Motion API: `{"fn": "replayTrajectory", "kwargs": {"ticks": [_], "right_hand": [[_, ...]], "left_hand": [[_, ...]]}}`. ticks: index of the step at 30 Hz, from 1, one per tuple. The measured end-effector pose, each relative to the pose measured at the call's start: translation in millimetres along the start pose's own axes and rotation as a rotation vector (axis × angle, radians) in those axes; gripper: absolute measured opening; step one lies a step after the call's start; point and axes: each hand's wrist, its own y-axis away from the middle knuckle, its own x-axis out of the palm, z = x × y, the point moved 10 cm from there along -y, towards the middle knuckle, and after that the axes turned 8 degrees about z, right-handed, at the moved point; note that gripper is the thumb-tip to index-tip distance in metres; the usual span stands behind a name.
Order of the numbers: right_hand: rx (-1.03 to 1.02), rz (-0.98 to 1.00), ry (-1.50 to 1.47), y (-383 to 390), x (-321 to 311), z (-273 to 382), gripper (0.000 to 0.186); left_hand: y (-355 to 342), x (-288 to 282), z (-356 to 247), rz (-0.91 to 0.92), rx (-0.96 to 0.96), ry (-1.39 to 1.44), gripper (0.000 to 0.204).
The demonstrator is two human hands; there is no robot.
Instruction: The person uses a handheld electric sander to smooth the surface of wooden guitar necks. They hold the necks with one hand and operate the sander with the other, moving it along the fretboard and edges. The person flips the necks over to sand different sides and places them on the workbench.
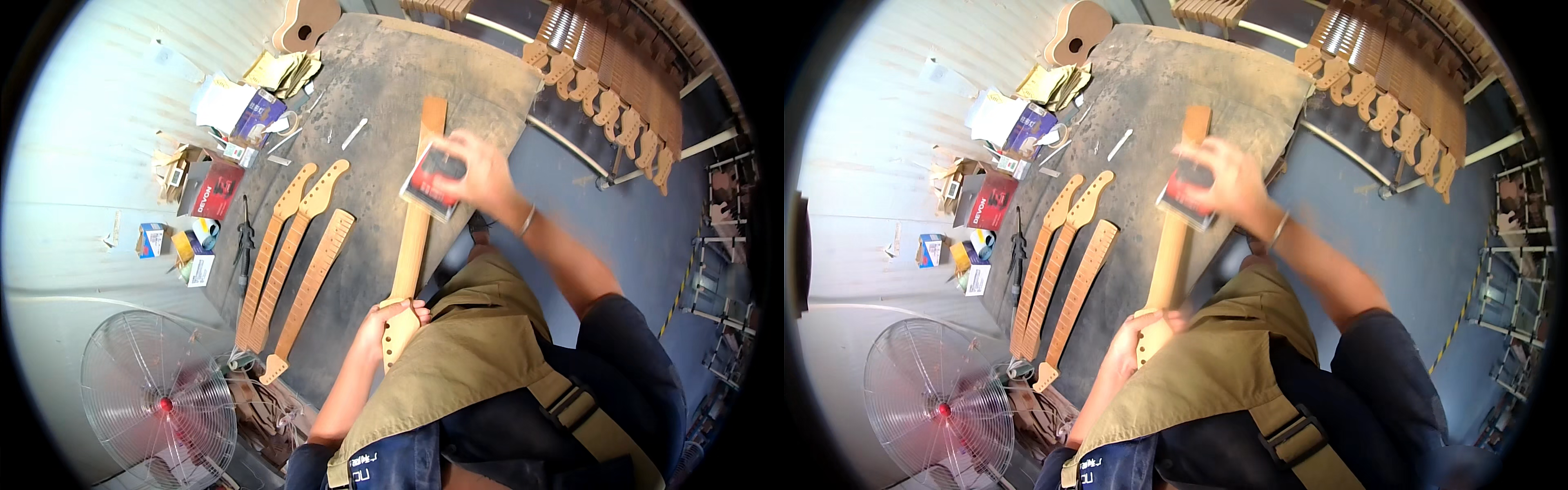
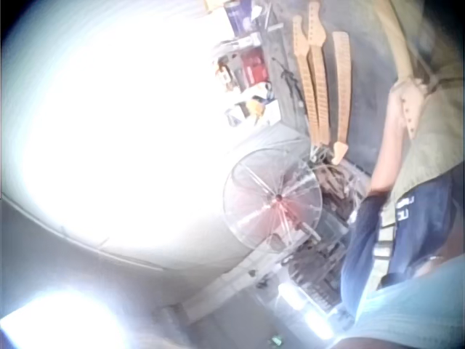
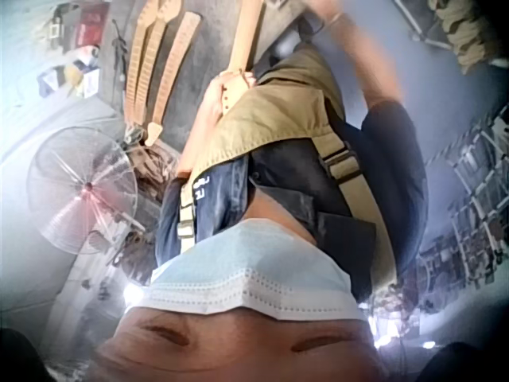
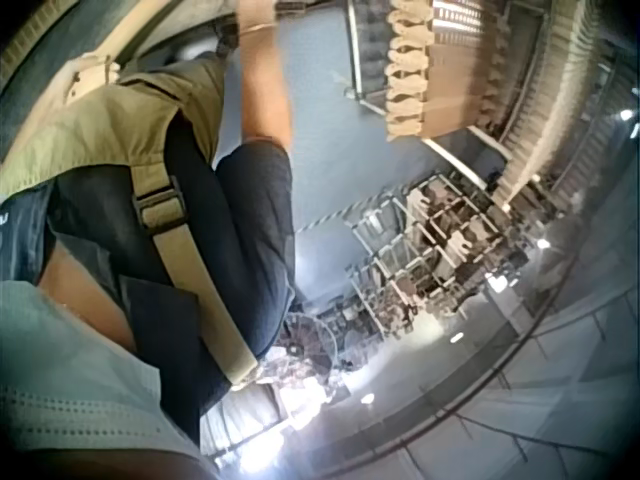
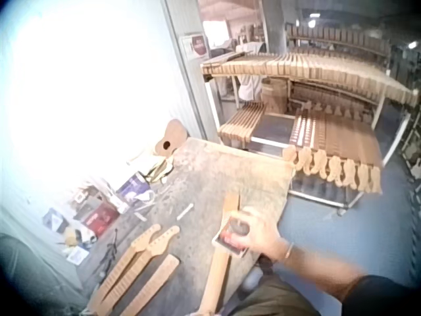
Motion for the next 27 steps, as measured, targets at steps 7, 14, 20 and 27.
{"fn": "replayTrajectory", "kwargs": {"ticks": [7, 14, 20, 27], "right_hand": [[-0.139, 0.225, -0.211, 49, 4, 112, 0.056], [0.067, -0.106, 0.171, -59, -11, -51, 0.061], [-0.014, -0.104, 0.181, -62, 13, -38, 0.06], [-0.108, -0.099, 0.228, -57, 22, -25, 0.052]], "left_hand": [[13, 12, -32, -0.086, 0.238, -0.674, 0.024], [23, 0, -75, -0.366, 0.534, -1.548, 0.041], [0, -39, -70, -0.314, 0.765, -1.694, 0.056], [-9, -55, -74, -0.373, 0.806, -1.738, 0.06]]}}
